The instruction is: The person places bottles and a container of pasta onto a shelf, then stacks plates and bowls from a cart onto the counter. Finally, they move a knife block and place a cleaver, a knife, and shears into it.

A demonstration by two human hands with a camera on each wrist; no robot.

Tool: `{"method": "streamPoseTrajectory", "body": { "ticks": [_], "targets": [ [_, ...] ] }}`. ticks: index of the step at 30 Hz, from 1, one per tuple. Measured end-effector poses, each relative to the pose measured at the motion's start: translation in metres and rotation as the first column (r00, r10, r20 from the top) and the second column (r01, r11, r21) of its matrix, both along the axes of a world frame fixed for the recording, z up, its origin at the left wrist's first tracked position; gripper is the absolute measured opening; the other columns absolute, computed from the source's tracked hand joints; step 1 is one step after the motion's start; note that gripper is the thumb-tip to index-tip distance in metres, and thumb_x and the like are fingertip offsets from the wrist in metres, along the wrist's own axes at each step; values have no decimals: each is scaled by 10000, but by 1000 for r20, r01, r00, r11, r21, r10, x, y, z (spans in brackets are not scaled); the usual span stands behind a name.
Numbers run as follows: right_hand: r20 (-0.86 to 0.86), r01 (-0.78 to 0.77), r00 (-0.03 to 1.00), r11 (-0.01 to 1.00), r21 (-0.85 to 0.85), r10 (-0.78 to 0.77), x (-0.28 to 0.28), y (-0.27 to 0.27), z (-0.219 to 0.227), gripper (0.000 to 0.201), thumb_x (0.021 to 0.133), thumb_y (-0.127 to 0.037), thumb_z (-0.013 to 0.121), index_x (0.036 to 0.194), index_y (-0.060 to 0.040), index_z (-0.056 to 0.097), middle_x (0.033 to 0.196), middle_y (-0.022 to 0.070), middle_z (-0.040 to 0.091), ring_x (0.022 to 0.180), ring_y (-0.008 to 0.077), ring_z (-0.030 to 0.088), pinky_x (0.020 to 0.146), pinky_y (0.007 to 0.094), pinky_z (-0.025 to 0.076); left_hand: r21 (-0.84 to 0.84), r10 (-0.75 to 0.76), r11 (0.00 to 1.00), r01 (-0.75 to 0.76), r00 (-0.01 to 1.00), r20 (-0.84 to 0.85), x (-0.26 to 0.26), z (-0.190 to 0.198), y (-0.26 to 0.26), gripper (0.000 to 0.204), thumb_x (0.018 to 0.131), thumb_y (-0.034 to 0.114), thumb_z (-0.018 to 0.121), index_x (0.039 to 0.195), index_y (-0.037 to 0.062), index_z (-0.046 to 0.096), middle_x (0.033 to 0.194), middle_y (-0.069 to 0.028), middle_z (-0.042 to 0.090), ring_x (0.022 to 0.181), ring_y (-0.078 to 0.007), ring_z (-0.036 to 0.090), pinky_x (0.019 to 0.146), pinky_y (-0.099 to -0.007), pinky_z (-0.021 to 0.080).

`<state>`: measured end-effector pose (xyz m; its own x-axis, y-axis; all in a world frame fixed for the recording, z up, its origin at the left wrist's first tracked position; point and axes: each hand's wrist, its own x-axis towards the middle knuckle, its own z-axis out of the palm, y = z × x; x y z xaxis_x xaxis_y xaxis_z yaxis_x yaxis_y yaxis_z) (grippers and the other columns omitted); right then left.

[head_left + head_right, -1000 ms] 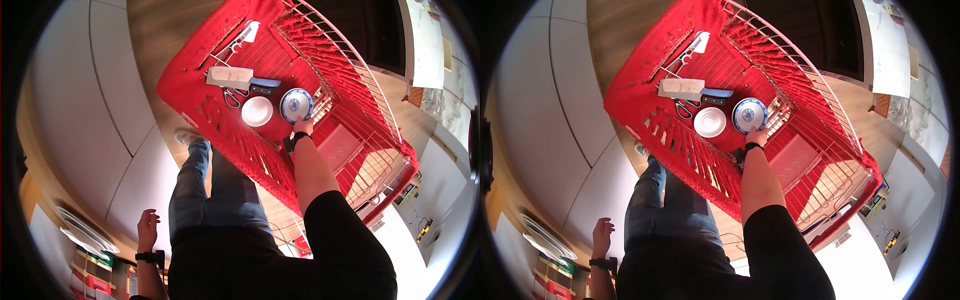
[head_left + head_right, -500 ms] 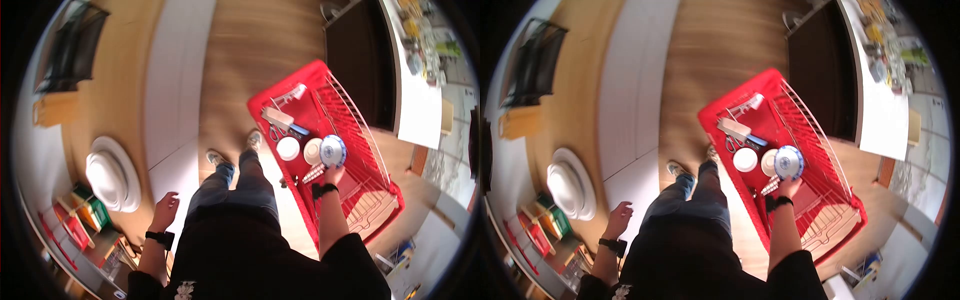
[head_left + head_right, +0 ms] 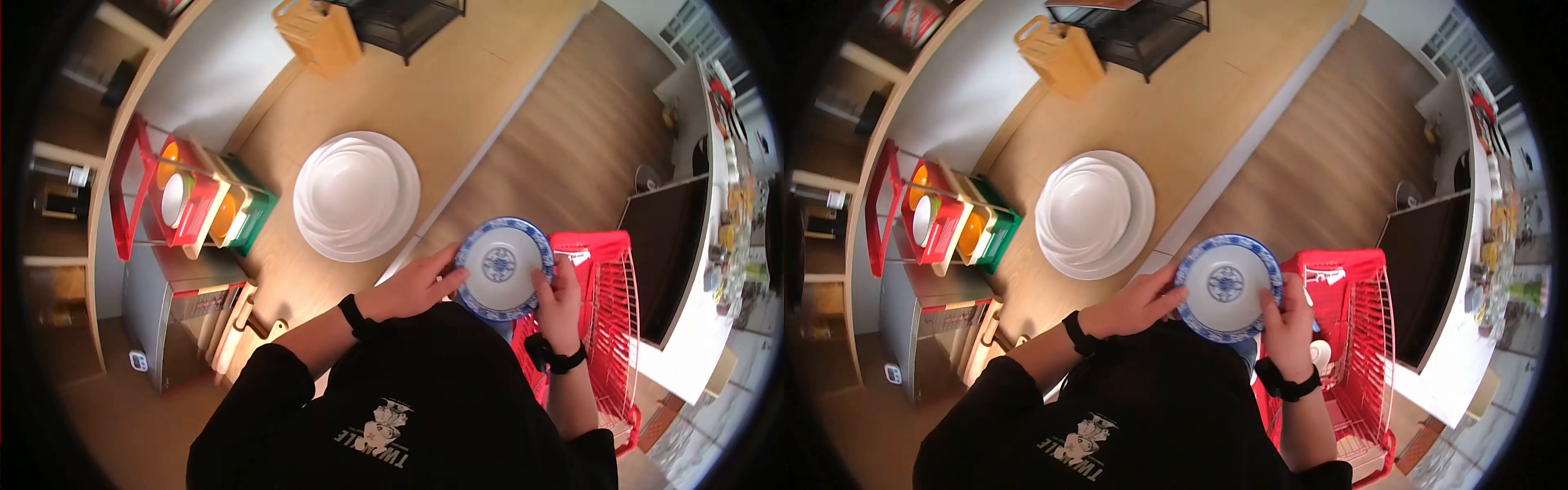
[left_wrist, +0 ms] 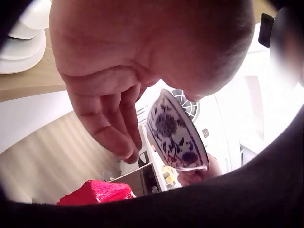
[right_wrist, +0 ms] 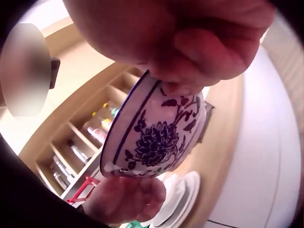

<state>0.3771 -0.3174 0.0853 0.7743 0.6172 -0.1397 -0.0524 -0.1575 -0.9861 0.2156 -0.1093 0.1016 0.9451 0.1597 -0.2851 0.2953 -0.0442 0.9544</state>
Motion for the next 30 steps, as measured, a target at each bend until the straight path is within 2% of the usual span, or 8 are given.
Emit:
{"method": "streamPoseTrajectory", "body": {
  "ticks": [3, 4, 8, 10, 17, 21, 27, 30],
  "targets": [
    [136, -100, 983, 981, -166, 123, -24, 48, 17, 149, 1001, -124, 589, 1094, -14, 554, 713, 52, 638, 613, 81, 588, 572, 245, 457, 7, 223, 975, -223, 975, -10, -28, -6, 16, 395, 1042, 234, 483, 1362, 11, 420, 864, -134, 642, 669, -167, 646, 588, -309, 517],
    [14, -147, 988, 949, -280, 157, -32, 62, 38, 197, 1013, -162, 583, 1151, -23, 560, 689, 56, 630, 581, 111, 597, 567, 265, 468, 47, 352, 935, -352, 936, 14, -35, -10, 21, 351, 1045, 214, 469, 1330, 11, 433, 852, -124, 638, 621, -147, 628, 552, -295, 507],
    [18, -313, 948, 945, -95, 317, -39, 75, 23, 387, 1006, -153, 591, 1367, -40, 513, 768, 100, 657, 686, 138, 651, 618, 302, 514, 45, 607, 791, -610, 792, 65, -67, -31, 54, 332, 1048, 145, 436, 1354, 39, 360, 767, -110, 622, 543, -165, 607, 528, -305, 512],
    [283, -243, 897, 913, -328, 340, -31, 57, 8, 400, 986, -129, 611, 1366, -35, 525, 816, 137, 668, 741, 186, 671, 664, 306, 535, 129, 646, 751, -647, 761, 55, -85, -40, 82, 342, 1050, 138, 430, 1366, 44, 339, 764, -117, 626, 537, -172, 610, 515, -306, 512],
    [482, 139, 822, 715, -685, 303, -18, -86, -95, 335, 891, -52, 610, 1224, -49, 635, 957, 178, 689, 865, 341, 660, 784, 442, 518, 380, 731, 620, -686, 681, 38, -105, -53, 138, 353, 1055, 140, 418, 1381, 36, 332, 783, -158, 658, 543, -198, 651, 499, -322, 537],
    [458, 145, 795, 609, -780, 397, -39, -162, -126, 280, 887, -19, 544, 1140, -33, 663, 935, 175, 688, 882, 348, 666, 785, 435, 528, 422, 744, 601, -679, 668, 17, -102, -63, 147, 348, 1050, 134, 421, 1375, 27, 357, 774, -173, 667, 524, -207, 657, 493, -326, 540],
    [114, 62, 993, 680, -731, 33, -83, -217, -166, 365, 813, 67, 463, 1107, 17, 673, 1013, 198, 716, 903, 279, 722, 821, 368, 557, 431, 770, 580, -691, 638, -13, -97, -67, 153, 335, 1043, 128, 425, 1351, -3, 423, 743, -172, 669, 505, -210, 655, 477, -333, 534],
    [147, 65, 986, 635, -770, 78, -93, -230, -171, 361, 818, 65, 463, 1096, 4, 685, 999, 186, 723, 898, 281, 724, 814, 375, 562, 445, 772, 581, -682, 634, -36, -93, -65, 154, 345, 1040, 122, 417, 1358, -10, 429, 727, -180, 668, 496, -218, 652, 476, -346, 529]
  ]
}}
